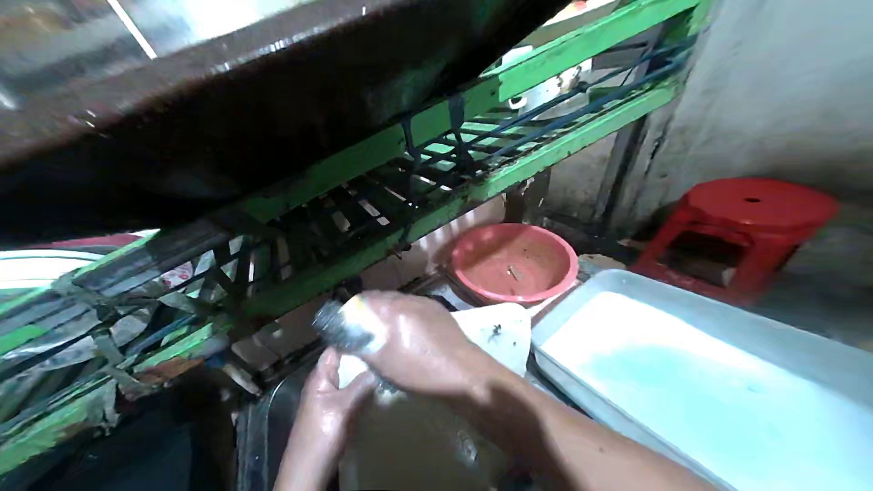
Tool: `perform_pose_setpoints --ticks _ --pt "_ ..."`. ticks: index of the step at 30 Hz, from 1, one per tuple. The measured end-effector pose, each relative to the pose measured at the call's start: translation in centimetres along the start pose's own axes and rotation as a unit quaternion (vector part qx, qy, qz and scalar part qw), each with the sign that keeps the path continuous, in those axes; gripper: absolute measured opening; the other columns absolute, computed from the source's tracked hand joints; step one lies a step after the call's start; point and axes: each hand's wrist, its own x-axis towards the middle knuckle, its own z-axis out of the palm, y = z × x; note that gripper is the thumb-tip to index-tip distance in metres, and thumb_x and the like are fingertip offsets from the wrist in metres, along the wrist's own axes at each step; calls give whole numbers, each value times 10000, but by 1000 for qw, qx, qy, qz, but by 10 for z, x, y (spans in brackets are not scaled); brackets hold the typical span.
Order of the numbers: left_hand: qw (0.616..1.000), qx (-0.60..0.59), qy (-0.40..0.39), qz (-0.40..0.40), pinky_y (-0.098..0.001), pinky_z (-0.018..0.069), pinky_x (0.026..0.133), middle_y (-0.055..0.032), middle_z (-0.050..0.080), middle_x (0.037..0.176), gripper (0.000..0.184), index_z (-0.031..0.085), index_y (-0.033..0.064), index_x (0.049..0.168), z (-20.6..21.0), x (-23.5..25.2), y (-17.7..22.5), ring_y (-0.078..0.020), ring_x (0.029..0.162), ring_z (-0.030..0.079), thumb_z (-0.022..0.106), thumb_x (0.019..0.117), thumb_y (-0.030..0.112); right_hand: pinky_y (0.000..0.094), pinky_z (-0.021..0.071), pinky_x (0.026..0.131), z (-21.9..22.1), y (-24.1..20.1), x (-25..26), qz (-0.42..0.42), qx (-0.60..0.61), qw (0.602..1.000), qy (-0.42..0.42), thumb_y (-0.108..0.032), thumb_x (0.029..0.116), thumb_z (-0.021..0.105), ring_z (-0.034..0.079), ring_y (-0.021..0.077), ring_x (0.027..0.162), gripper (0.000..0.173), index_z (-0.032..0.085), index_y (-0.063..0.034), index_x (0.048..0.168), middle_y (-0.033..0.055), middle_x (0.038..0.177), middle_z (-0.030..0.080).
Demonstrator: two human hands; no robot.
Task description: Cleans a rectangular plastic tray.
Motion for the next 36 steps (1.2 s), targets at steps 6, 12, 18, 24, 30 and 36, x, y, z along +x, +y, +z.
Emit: perform_pose_setpoints --ticks 6,12,18,24,30,36 --pt "993 -68 65 -72 -306 626 778 -84 718 991 382 556 -18 1191 -27 -18 -44 -138 873 722 697 836 0 589 513 986 2 78 -5 97 -61 993 -21 -393 965 680 672 340 1130 441 682 -110 1303 148 1196 715" --pt "995 -49 52 -68 -296 617 838 -85 700 1087 536 487 -22 1296 -38 -18 -51 -127 957 714 713 822 81 619 532 933 16 101 2 120 -99 987 46 -417 932 716 690 364 1059 420 711 -83 1187 162 1093 730" --pt "996 41 21 -73 -249 578 919 -64 689 1156 581 514 -18 1329 -23 -13 -30 -76 1044 680 755 815 101 555 530 926 51 19 7 -71 -7 997 0 -434 923 698 685 291 1053 394 727 -102 1132 108 1071 729" --pt "994 -53 73 -70 -288 624 815 -40 701 1074 475 450 -5 1317 -53 -48 -53 -99 920 717 628 877 -9 478 562 833 27 152 -7 278 250 922 96 -290 1012 642 673 257 923 425 590 -80 1378 152 1090 695" --pt "992 -85 62 -63 -300 620 845 28 727 1021 386 458 44 1230 -71 -67 -60 -76 919 723 584 889 -85 338 550 624 51 157 -40 304 461 800 234 -246 1036 594 607 145 663 311 593 -6 1235 90 861 639" --pt "978 123 -88 -147 -278 604 895 9 726 1082 561 560 0 1278 -96 -68 -13 -47 977 706 766 758 -42 519 554 849 6 100 2 256 336 889 179 -294 972 700 673 284 946 469 578 -45 1350 183 1120 684"
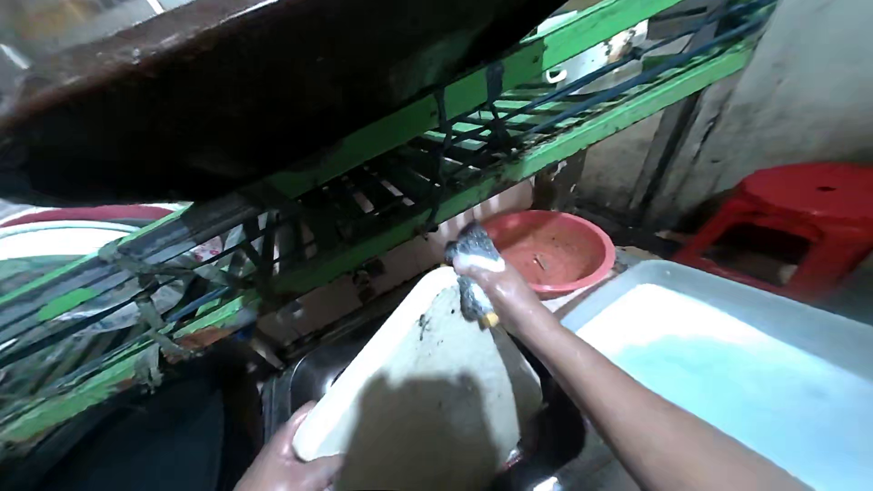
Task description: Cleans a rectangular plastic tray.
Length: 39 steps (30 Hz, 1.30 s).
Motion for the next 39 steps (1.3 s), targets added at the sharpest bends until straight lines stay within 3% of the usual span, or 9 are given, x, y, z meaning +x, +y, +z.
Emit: perform_pose_setpoints --ticks 8,13,16,19,22,28,31,34,39 --pt "986 -130 -75 -72 -332 611 863 -56 698 1159 694 462 26 1411 34 42 11 -125 1003 703 666 762 -115 660 507 912 30 31 30 -66 -69 994 54 -285 1007 663 657 441 1058 504 526 -28 1419 277 1201 658" --pt "988 -133 -73 -39 -352 607 872 -77 698 1149 694 473 17 1401 52 70 20 -145 1007 700 696 751 -82 589 399 1144 77 85 -41 -374 -122 919 11 -313 867 734 530 386 1366 523 678 -33 1305 233 1404 607" --pt "991 -105 -76 -25 -356 596 914 -88 676 1206 691 436 12 1441 56 68 20 -144 1056 688 684 805 -99 608 368 1165 79 100 -44 -497 -137 857 8 -444 945 652 529 340 1388 404 698 -163 1232 170 1380 647" --pt "994 -50 -92 -37 -375 612 891 -115 690 1180 716 424 6 1459 56 56 26 -169 1005 713 701 807 -94 565 440 1111 46 66 5 -290 -163 943 2 -239 876 761 595 356 1273 498 661 13 1293 224 1328 642" --pt "994 -2 -83 -67 -368 603 888 -114 693 1171 735 446 20 1468 60 50 42 -165 994 709 732 798 -76 631 495 988 37 35 44 -142 -173 971 86 -229 973 713 649 444 1125 474 577 54 1329 291 1227 651" --pt "995 -2 -81 -56 -333 594 906 -78 693 1177 691 500 36 1421 61 62 42 -124 1023 694 763 788 -53 577 445 1122 68 77 -32 -487 -163 858 5 -451 925 671 575 333 1342 462 701 -106 1231 144 1337 680" --pt "993 3 -80 -88 -371 587 923 -130 671 1222 730 450 28 1472 61 54 45 -173 1045 691 752 812 -43 548 390 1162 48 50 -7 -342 -211 913 -64 -317 866 755 558 343 1336 495 698 -36 1269 175 1340 660" --pt "993 15 -89 -76 -359 579 915 -128 668 1199 696 461 13 1453 63 49 51 -161 1027 684 739 817 -39 631 514 964 34 16 45 -163 -239 957 28 -266 983 691 666 420 1099 420 624 -15 1314 247 1191 681" --pt "994 9 -95 -59 -361 582 915 -108 682 1175 684 494 24 1416 61 57 45 -152 1023 686 761 788 -24 545 455 1104 52 52 -11 -304 -180 935 14 -252 896 723 584 383 1288 516 635 49 1306 250 1330 635"
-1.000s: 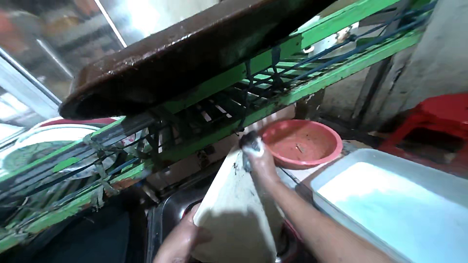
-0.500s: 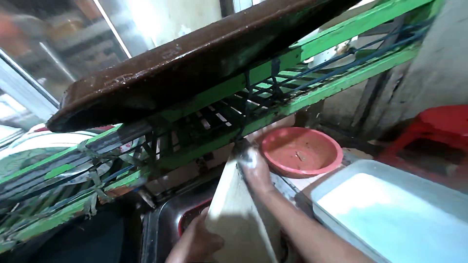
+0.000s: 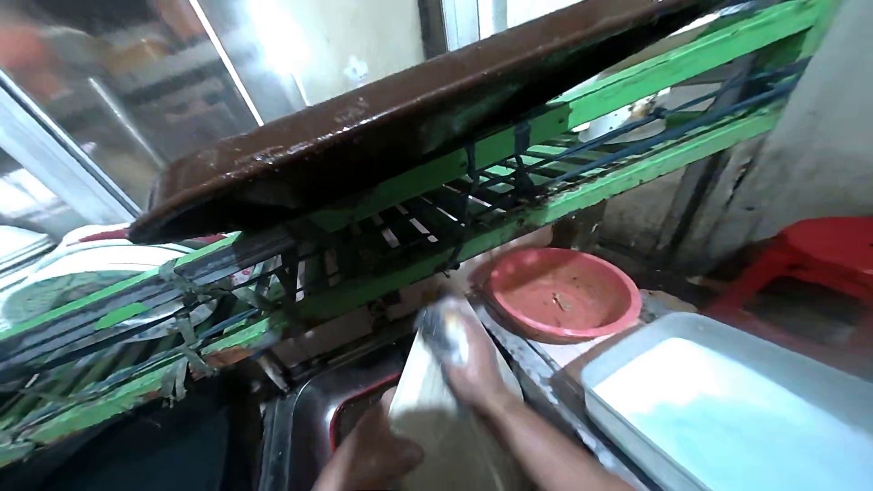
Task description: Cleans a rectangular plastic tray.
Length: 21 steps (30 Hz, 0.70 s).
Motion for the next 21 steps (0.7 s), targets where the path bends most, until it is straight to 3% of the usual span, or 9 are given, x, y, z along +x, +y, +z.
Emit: perform_pose_setpoints --ticks 3,5,8,11,14,16,17,19,21 --pt "1000 2 -1 -7 -368 579 923 -114 679 1194 701 484 23 1433 -2 0 0 -156 1041 683 758 790 -28 550 421 1151 15 5 -25 -191 14 981 28 -399 894 711 549 351 1363 484 682 -70 1248 186 1348 660" --pt "1000 6 -6 -13 -374 577 928 -128 669 1210 701 464 15 1449 -1 -5 1 -166 1049 680 742 807 -38 559 412 1145 -6 0 1 -81 -8 996 -47 -312 841 764 573 359 1321 518 694 -4 1252 198 1327 662" --pt "1000 -1 -4 -6 -349 584 902 -105 679 1170 683 479 16 1425 3 -9 3 -140 1011 685 739 799 -69 626 529 928 -25 0 70 155 -90 982 -67 -319 971 706 684 409 1046 432 648 -19 1277 239 1140 697" --pt "1000 -2 -6 -4 -340 586 896 -95 680 1170 687 476 24 1430 1 -10 1 -133 1005 686 747 805 -63 656 533 879 -24 -11 74 184 -116 975 -54 -307 962 704 690 442 1002 416 657 -18 1257 257 1081 706" --pt "1000 23 6 1 -377 580 908 -132 681 1175 665 487 1 1422 -1 -7 2 -169 1017 685 749 812 -33 562 417 1129 -9 -24 6 -74 -88 988 -101 -331 892 722 588 362 1297 478 700 -20 1254 182 1301 681" --pt "999 44 19 -15 -396 564 928 -148 672 1177 637 498 -15 1406 -1 -10 3 -187 1034 674 752 822 -20 629 381 1143 7 -12 -12 -250 -45 966 -49 -452 913 672 559 370 1350 480 696 -91 1227 152 1341 675" --pt "999 40 23 -22 -394 570 926 -146 676 1181 647 497 -10 1415 -1 -12 2 -185 1034 680 751 820 -26 653 347 1152 4 -10 -7 -249 -39 965 -68 -468 901 683 549 368 1359 497 700 -103 1237 142 1350 670" --pt "999 34 21 -26 -397 569 945 -163 667 1222 694 452 -7 1463 -2 -20 -4 -198 1060 682 750 836 -28 588 404 1126 -13 -15 21 -103 -59 984 -131 -375 874 750 622 301 1244 427 739 -84 1186 113 1237 715" --pt "999 36 23 -13 -392 564 962 -177 659 1243 728 424 -27 1484 -1 -25 -9 -202 1078 680 758 837 -23 541 549 914 -28 -25 63 104 -46 984 -140 -309 914 770 700 310 976 394 703 -11 1163 178 1047 722"
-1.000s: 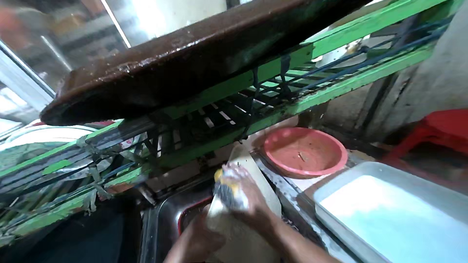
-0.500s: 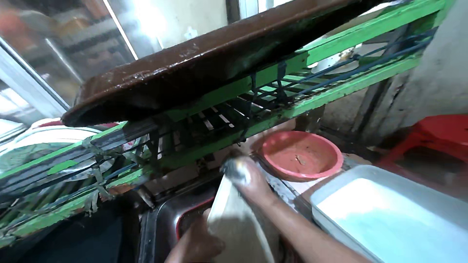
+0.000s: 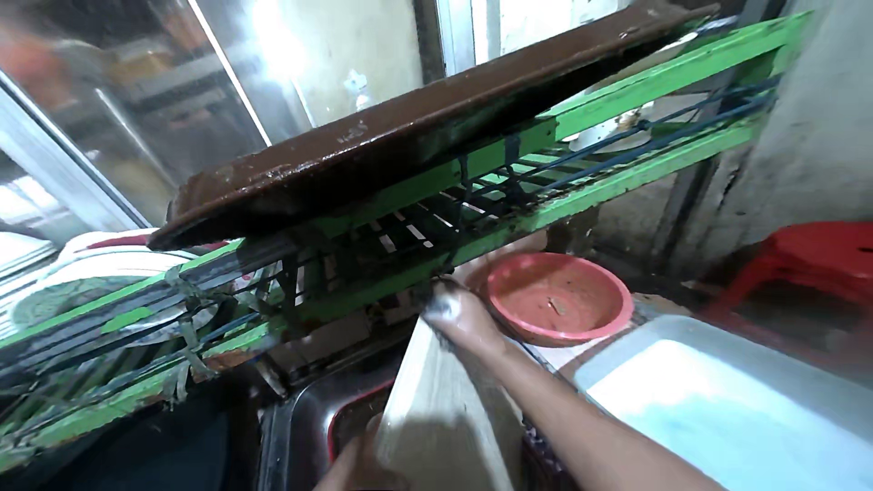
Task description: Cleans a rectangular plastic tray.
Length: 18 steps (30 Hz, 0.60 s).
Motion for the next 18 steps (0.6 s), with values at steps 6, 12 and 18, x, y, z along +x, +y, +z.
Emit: perform_pose_setpoints --ticks 6,12,18 --pt "996 -49 -59 42 -331 577 952 -64 692 1177 577 487 -26 1385 -22 -7 -28 -98 1059 679 711 853 -45 606 524 950 -8 -24 12 3 -60 998 2 -348 947 734 689 375 1051 415 703 -26 1207 214 1121 715" --pt "994 -26 63 -81 -386 610 879 -104 703 1163 701 541 69 1375 -24 4 9 -186 1017 710 792 742 -97 533 557 912 19 -70 -46 -135 -55 989 -37 -367 904 750 704 304 1025 406 698 -58 1162 137 1056 728" --pt "971 -178 160 -8 -371 636 814 -111 740 1048 669 560 -28 1279 -19 -17 -67 -183 921 736 743 648 -152 562 444 1107 36 94 -70 123 20 992 -21 -391 960 679 608 358 1266 610 548 -62 1457 214 1335 645"
